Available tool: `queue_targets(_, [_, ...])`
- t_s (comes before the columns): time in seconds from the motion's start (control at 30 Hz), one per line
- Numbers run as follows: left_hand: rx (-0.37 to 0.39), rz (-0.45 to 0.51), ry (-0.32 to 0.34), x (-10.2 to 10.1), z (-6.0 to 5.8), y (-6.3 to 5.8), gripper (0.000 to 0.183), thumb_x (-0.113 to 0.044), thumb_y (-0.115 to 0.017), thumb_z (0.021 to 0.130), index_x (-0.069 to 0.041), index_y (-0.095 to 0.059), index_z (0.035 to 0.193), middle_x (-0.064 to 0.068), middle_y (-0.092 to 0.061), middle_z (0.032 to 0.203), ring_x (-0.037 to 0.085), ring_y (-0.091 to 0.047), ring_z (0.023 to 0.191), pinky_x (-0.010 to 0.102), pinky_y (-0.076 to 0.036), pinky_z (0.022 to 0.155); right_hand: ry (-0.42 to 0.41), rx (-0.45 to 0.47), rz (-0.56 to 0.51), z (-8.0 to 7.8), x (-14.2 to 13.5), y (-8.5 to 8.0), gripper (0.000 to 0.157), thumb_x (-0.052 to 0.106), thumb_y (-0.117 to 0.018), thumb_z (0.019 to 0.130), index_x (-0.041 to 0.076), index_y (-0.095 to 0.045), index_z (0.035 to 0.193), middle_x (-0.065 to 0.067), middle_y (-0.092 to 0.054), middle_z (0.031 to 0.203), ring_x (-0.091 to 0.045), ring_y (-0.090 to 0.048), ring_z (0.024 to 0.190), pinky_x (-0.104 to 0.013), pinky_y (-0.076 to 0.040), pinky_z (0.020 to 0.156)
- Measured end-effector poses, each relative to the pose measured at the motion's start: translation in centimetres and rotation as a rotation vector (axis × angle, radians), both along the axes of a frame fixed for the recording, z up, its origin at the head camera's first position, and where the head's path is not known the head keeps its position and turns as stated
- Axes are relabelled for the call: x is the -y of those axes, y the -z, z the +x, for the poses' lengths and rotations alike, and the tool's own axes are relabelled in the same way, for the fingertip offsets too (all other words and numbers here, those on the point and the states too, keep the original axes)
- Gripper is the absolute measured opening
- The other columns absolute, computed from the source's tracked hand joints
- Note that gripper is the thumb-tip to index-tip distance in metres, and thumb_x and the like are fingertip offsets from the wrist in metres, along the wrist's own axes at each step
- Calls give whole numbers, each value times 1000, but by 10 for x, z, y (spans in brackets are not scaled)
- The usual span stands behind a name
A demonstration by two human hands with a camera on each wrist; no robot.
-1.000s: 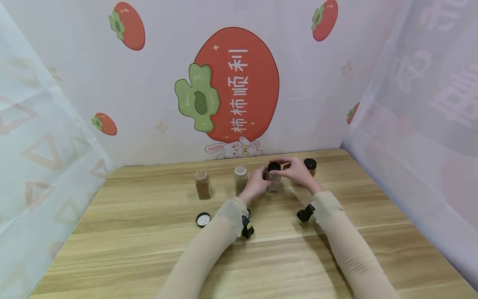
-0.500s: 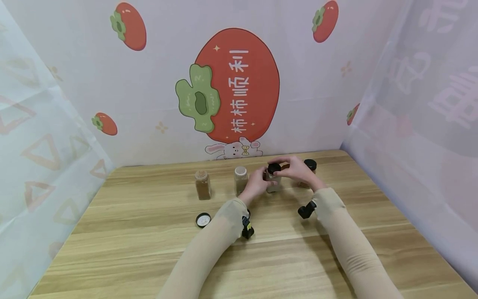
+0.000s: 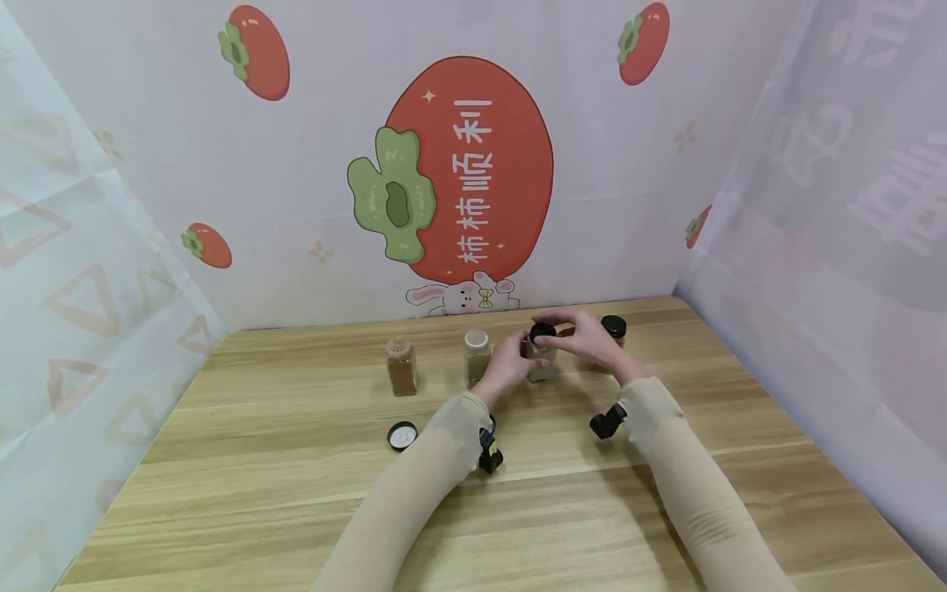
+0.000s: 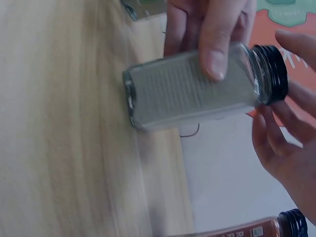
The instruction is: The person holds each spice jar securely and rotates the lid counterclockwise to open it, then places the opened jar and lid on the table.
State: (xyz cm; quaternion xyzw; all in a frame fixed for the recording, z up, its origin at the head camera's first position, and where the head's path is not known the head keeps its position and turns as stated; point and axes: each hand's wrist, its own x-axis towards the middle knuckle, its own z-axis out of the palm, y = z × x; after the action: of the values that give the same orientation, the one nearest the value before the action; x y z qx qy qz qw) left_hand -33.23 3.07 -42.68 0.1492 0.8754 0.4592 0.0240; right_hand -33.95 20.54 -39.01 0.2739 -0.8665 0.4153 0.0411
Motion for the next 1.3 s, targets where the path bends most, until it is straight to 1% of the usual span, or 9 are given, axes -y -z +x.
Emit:
queue_targets(0.13, [5,19,3,0,-1,1,49,-21,-75,82,-10,-55,125,8,-63,121,20,-60,108,35,-51,90,84,-29,-11,0,4,5,49,35,-73,83,11,-61,124,-9,-63,123,-25,-57,114,-45,-51,89])
queue_targets(0.23, [2,24,5,0,-1,1,49,-20,-75,82,-9,-55,126,9,-62,122,20,-60,109,36,-50,91,133,-75,35,1,8,7,49,38,-73,82,12,-61,122,-7,-64,119,-22,-57,109,-43,-52,85])
queue_targets(0.33, [-9,15,5,0,-1,1,48,-19,-75,82,-9,-55,125,9,-63,122,21,-60,109,35,-50,91,175,-117,78,2,10,7,48,40,-74,80,11,-62,117,-6,-65,114,-22,-59,102,-40,-52,80])
queue_targets(0.43, [-11,15,2,0,-1,1,46,-18,-74,83,-8,-56,123,9,-63,120,21,-60,108,35,-50,90,210,-142,111,3,12,6,47,42,-75,78,11,-64,111,-5,-66,108,-22,-59,95,-38,-50,77])
queue_targets(0.57, [1,24,1,1,-1,1,44,-17,-74,83,-9,-56,123,9,-63,120,20,-60,107,35,-50,90,231,-143,135,3,13,5,44,45,-75,78,13,-65,106,-4,-66,102,-22,-58,93,-38,-49,76])
queue_targets(0.77, [9,18,-1,0,-1,1,44,-17,-74,83,-10,-57,122,8,-63,119,19,-60,107,35,-50,90,209,-114,136,5,13,0,41,41,-76,78,13,-66,106,-4,-67,104,-23,-59,95,-39,-50,79])
queue_targets(1.03, [21,14,-1,0,-1,0,45,-17,-74,83,-10,-56,124,9,-62,121,21,-59,110,37,-50,92,151,-86,135,5,10,-5,46,36,-77,78,10,-67,115,-8,-67,112,-26,-63,100,-42,-53,80])
queue_targets(1.3, [23,8,-5,0,-2,0,45,-17,-74,83,-10,-56,124,8,-63,119,20,-59,107,36,-50,90,96,-78,127,3,7,-6,47,35,-76,80,8,-66,117,-7,-66,116,-22,-61,105,-39,-54,83])
